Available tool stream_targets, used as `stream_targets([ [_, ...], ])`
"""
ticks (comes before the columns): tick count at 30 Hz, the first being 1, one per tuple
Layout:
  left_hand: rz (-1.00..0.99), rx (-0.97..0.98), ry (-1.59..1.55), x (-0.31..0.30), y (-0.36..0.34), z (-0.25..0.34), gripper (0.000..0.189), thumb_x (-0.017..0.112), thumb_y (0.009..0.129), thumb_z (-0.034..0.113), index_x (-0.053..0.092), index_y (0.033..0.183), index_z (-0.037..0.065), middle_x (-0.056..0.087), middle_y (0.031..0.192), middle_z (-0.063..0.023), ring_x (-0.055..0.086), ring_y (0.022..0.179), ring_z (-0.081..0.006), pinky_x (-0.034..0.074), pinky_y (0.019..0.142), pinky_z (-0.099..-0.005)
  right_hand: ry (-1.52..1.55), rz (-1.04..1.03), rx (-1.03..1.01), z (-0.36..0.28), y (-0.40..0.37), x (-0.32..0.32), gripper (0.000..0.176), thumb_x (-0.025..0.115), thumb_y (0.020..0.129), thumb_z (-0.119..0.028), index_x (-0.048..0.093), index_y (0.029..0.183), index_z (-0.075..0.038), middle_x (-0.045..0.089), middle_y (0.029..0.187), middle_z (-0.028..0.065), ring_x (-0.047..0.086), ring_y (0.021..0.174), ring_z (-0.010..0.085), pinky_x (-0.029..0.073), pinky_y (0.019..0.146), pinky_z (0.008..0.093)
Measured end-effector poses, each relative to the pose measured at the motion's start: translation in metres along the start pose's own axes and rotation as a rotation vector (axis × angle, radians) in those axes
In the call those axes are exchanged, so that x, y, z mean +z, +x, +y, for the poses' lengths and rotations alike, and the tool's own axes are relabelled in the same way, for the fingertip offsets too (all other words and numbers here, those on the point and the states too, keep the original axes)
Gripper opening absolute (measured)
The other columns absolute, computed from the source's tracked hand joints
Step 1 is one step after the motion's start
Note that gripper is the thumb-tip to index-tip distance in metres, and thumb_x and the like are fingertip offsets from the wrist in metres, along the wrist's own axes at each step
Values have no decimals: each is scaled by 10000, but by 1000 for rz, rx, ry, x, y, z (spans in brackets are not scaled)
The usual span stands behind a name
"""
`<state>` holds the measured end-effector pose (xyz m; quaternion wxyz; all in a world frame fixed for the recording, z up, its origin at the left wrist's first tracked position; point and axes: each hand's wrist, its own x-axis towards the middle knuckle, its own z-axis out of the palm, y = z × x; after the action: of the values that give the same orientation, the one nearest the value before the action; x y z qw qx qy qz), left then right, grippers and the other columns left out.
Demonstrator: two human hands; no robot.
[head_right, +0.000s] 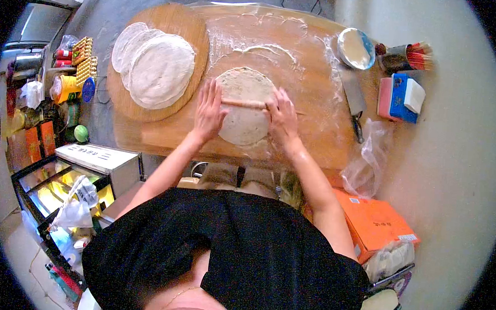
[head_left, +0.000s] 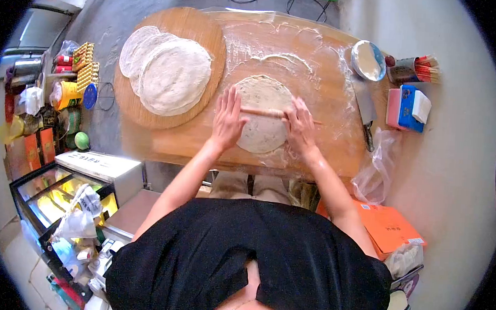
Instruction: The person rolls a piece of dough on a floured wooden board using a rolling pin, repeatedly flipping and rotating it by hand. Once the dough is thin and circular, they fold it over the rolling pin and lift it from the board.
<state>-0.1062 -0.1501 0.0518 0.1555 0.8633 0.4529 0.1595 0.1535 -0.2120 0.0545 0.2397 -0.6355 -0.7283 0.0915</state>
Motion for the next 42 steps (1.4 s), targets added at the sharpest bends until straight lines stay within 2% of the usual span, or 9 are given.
stream_targets([
  [6, 268, 10, 101, 29, 152, -54, 822, 572, 919, 431, 260, 1483, -79, 203, 1580, -269, 197, 1469, -422, 166, 1194, -527, -97, 340, 147, 60, 138, 44, 618, 564, 943, -285, 336, 1469, -55, 343, 1517, 265, 321, 1411, 433, 242, 1173, 525],
  [15, -123, 61, -102, 17, -65, 2, 980, 669, 833, 427, 181, 1513, -84, 151, 1593, -275, 143, 1488, -418, 135, 1210, -520, -234, -54, 0, -7, -39, 12, 526, 554, 966, -390, 442, 1419, -145, 390, 1526, 131, 340, 1416, 378, 246, 1152, 546],
  [20, 151, -25, 60, 35, 67, -50, 907, 515, 923, 483, 143, 1522, -86, 147, 1596, -275, 135, 1489, -418, 110, 1215, -514, 36, 341, 157, 41, 100, 58, 643, 566, 944, -359, 349, 1517, -163, 295, 1583, 162, 290, 1447, 365, 218, 1163, 570],
  [23, 40, 47, 148, 26, 49, -40, 922, 583, 886, 452, 155, 1530, -50, 123, 1614, -232, 115, 1499, -392, 102, 1220, -505, -52, 190, 113, 27, 53, 42, 640, 578, 931, -359, 363, 1500, -158, 258, 1586, 206, 269, 1457, 371, 214, 1165, 567],
  [24, -47, 84, 46, 13, 7, -22, 916, 590, 882, 448, 164, 1535, -31, 135, 1617, -215, 116, 1501, -385, 104, 1219, -503, -230, -59, 58, 13, 21, 24, 600, 605, 917, -327, 392, 1451, -155, 319, 1537, 225, 307, 1429, 374, 223, 1163, 562],
  [29, -280, 89, -128, -19, -116, 36, 780, 684, 857, 311, 340, 1482, -5, 320, 1559, -188, 278, 1464, -333, 209, 1190, -509, -202, 6, 46, -30, -82, -16, 365, 626, 878, -234, 544, 1224, -150, 542, 1216, 136, 497, 1203, 317, 363, 1050, 519],
  [32, 116, -157, -336, -24, -118, 37, 378, 678, 870, 85, 597, 1228, -7, 646, 1211, -187, 632, 1131, -342, 462, 1020, -462, -93, 30, -44, -1, -76, -23, 166, 571, 803, -119, 620, 960, -146, 567, 868, 62, 561, 848, 256, 417, 743, 403],
  [35, 243, -685, -499, -22, -87, 21, 299, 675, 873, 62, 609, 1153, -20, 663, 1126, -186, 658, 1032, -308, 510, 929, -411, -148, 115, 183, 47, -75, -27, 254, 557, 805, -45, 633, 1036, -117, 590, 917, 108, 574, 896, 301, 447, 787, 418],
  [42, 265, -901, -581, 2, -34, -2, 387, 804, 769, 263, 665, 1021, 6, 702, 925, -164, 682, 804, -274, 535, 776, -379, -57, 202, 647, 95, -41, -49, 400, 542, 851, -18, 552, 1250, -24, 569, 1138, 194, 550, 1089, 372, 437, 963, 464],
])
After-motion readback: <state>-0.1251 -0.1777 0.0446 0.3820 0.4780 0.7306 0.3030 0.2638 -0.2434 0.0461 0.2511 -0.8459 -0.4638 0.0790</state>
